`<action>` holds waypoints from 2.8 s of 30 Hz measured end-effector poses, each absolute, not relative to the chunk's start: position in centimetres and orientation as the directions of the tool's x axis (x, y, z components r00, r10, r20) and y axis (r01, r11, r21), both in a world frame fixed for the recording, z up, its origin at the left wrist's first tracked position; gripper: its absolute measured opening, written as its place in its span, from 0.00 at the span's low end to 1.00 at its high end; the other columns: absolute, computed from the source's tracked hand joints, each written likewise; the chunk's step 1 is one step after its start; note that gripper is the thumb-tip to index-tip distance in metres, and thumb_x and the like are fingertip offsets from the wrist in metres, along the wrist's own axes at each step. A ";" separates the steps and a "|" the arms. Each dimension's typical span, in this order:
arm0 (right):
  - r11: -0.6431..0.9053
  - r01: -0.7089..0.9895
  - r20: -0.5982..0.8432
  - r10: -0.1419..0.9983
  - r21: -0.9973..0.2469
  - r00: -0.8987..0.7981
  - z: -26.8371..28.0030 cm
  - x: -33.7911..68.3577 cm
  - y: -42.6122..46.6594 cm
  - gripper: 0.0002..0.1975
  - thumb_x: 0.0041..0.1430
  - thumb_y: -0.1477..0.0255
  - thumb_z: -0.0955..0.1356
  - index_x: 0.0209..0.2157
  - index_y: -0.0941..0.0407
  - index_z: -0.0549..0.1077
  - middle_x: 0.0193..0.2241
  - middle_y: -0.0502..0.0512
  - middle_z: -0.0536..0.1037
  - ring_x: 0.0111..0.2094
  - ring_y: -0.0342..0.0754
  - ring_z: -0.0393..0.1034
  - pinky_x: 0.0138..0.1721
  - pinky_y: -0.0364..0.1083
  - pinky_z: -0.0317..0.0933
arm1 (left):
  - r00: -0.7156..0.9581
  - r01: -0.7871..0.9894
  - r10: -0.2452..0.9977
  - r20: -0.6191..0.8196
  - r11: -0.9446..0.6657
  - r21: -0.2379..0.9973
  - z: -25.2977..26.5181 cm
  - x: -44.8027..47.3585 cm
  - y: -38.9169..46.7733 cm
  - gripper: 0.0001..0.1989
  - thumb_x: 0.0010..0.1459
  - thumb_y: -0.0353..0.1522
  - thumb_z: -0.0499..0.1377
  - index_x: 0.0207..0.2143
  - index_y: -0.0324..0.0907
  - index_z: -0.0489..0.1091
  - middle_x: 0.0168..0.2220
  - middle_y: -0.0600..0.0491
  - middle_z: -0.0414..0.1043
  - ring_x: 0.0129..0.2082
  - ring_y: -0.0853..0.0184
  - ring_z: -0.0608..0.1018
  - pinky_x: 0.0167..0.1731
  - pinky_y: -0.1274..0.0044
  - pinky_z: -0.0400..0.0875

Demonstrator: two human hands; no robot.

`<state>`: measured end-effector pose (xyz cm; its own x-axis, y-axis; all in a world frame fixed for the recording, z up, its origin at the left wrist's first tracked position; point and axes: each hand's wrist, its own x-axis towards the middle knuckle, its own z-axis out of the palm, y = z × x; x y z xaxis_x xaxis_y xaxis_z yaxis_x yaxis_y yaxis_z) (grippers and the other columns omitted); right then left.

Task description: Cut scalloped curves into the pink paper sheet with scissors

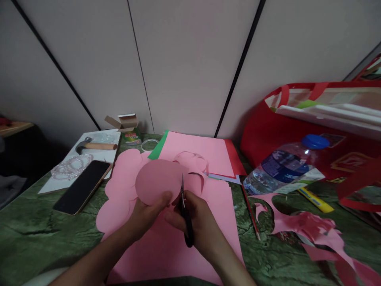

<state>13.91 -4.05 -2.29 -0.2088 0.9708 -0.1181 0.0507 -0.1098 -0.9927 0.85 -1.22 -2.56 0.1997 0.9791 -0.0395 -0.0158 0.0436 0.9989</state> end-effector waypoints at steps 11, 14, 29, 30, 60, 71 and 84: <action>-0.163 0.041 -0.168 0.967 -0.986 -0.190 -2.8 13.9 -4.2 0.13 0.47 0.63 0.68 0.26 0.57 0.62 0.20 0.45 0.61 0.23 0.41 0.59 0.26 0.43 0.54 | 0.213 -0.014 0.975 -0.070 0.075 0.997 -2.2 1.0 -1.4 0.09 0.49 0.32 0.54 0.20 0.39 0.69 0.17 0.53 0.70 0.19 0.68 0.72 0.20 0.78 0.69; -0.171 0.034 -0.174 0.967 -0.985 -0.184 -2.8 13.8 -4.2 0.12 0.47 0.64 0.68 0.26 0.57 0.62 0.20 0.45 0.62 0.23 0.42 0.60 0.26 0.43 0.55 | 0.205 -0.018 0.976 -0.067 0.073 0.997 -2.1 1.0 -1.3 0.08 0.49 0.31 0.54 0.20 0.39 0.69 0.18 0.53 0.70 0.19 0.68 0.73 0.20 0.78 0.69; -0.182 0.031 -0.184 0.971 -0.983 -0.151 -2.6 13.7 -4.1 0.12 0.45 0.64 0.68 0.24 0.57 0.62 0.17 0.44 0.63 0.21 0.42 0.63 0.23 0.43 0.53 | 0.227 -0.036 0.970 -0.083 0.094 0.995 -1.5 1.2 -1.4 0.09 0.47 0.33 0.53 0.18 0.40 0.66 0.15 0.54 0.68 0.18 0.69 0.71 0.19 0.78 0.68; -0.183 0.029 -0.185 0.971 -0.983 -0.152 -2.6 13.8 -4.1 0.12 0.45 0.65 0.68 0.24 0.57 0.62 0.17 0.44 0.64 0.21 0.42 0.63 0.23 0.43 0.54 | 0.227 -0.031 0.969 -0.092 0.102 0.994 -1.5 1.1 -1.4 0.09 0.48 0.32 0.53 0.18 0.40 0.66 0.16 0.55 0.68 0.18 0.68 0.72 0.19 0.78 0.68; -0.181 -0.072 -0.167 0.971 -0.981 -0.172 -2.7 13.0 -4.7 0.13 0.46 0.63 0.68 0.22 0.57 0.62 0.15 0.43 0.63 0.17 0.40 0.62 0.22 0.43 0.61 | 0.033 -0.125 0.999 -0.024 0.028 0.992 -3.2 1.1 -0.9 0.12 0.48 0.38 0.56 0.30 0.38 0.70 0.27 0.52 0.73 0.30 0.65 0.75 0.30 0.76 0.69; -0.140 -0.083 -0.128 0.982 -0.987 -0.137 -1.6 13.4 -4.9 0.15 0.42 0.64 0.71 0.26 0.59 0.66 0.21 0.46 0.66 0.23 0.41 0.62 0.30 0.44 0.60 | 0.107 0.000 0.992 0.062 -0.062 0.998 -1.3 0.8 -2.0 0.10 0.49 0.33 0.56 0.34 0.38 0.71 0.33 0.50 0.74 0.35 0.64 0.75 0.34 0.75 0.69; -0.150 -0.081 -0.132 0.972 -0.985 -0.196 -2.3 14.1 -8.2 0.14 0.43 0.63 0.71 0.27 0.58 0.66 0.21 0.45 0.64 0.24 0.40 0.60 0.29 0.43 0.59 | 0.186 0.149 0.981 -0.047 0.020 0.989 -1.4 -0.2 -4.9 0.16 0.49 0.36 0.55 0.41 0.38 0.68 0.38 0.49 0.74 0.39 0.62 0.74 0.38 0.72 0.69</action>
